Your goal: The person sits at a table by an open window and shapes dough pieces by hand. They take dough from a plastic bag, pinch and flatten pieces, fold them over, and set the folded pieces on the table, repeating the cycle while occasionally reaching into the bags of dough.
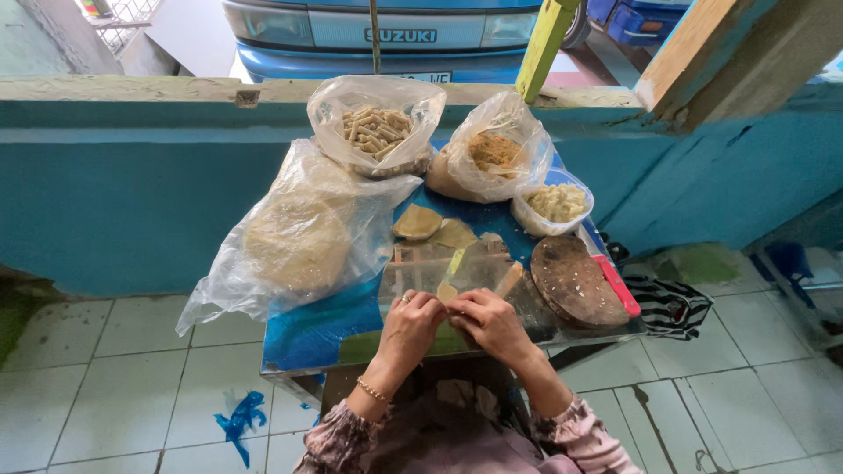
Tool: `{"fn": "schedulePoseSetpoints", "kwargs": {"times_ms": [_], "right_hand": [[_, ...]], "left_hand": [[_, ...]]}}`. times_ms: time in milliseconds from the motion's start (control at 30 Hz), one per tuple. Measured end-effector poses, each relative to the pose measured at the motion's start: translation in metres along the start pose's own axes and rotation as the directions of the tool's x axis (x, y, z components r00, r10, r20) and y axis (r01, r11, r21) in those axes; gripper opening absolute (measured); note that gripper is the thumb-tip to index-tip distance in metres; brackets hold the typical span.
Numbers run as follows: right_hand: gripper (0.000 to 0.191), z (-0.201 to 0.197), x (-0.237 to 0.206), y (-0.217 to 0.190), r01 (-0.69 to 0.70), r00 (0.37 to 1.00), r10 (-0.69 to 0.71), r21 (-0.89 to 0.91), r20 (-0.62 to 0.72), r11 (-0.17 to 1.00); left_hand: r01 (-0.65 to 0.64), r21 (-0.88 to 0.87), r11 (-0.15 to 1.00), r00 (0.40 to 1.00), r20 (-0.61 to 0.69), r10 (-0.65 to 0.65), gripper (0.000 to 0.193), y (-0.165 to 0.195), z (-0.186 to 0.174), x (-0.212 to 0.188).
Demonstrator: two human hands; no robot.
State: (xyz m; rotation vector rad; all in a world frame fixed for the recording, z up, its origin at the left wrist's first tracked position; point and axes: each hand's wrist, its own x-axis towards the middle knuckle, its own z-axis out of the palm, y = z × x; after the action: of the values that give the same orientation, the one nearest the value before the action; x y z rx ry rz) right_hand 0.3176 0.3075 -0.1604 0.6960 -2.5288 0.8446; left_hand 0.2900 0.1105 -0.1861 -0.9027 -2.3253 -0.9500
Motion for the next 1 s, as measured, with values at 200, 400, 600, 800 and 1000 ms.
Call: {"fn": "schedulePoseSetpoints", "kwargs": {"times_ms": [200, 400, 600, 800, 1000], "right_hand": [[0.011, 0.016, 0.013, 0.032, 0.058, 0.998, -0.059, 0.028, 0.036, 0.998], [0.015, 0.015, 0.037, 0.055, -0.417, 0.893, 0.323, 0.307, 0.315, 0.855], [0.013, 0.007, 0.023, 0.02, -0.101, 0.995, 0.1, 0.049, 0.017, 0.994], [0.013, 0.006, 0.014, 0.011, -0.006, 1.0, 0.007, -0.098, 0.01, 0.995], [0.015, 0.013, 0.046, 0.037, -0.324, 0.933, 0.293, 0.133, 0.209, 0.937]], "left_hand": [[0.033, -0.06, 0.998, 0.999, 0.003, -0.033, 0.008, -0.009, 0.007, 0.003], [0.213, -0.142, 0.967, 0.977, 0.048, -0.209, 0.005, -0.015, 0.012, 0.017], [0.411, -0.177, 0.894, 0.909, 0.152, -0.388, 0.012, -0.026, 0.022, 0.035], [0.178, -0.214, 0.961, 0.984, 0.016, -0.178, 0.005, -0.025, 0.018, 0.021], [0.132, -0.138, 0.982, 0.989, -0.042, -0.139, 0.005, -0.014, 0.019, 0.012]]}}
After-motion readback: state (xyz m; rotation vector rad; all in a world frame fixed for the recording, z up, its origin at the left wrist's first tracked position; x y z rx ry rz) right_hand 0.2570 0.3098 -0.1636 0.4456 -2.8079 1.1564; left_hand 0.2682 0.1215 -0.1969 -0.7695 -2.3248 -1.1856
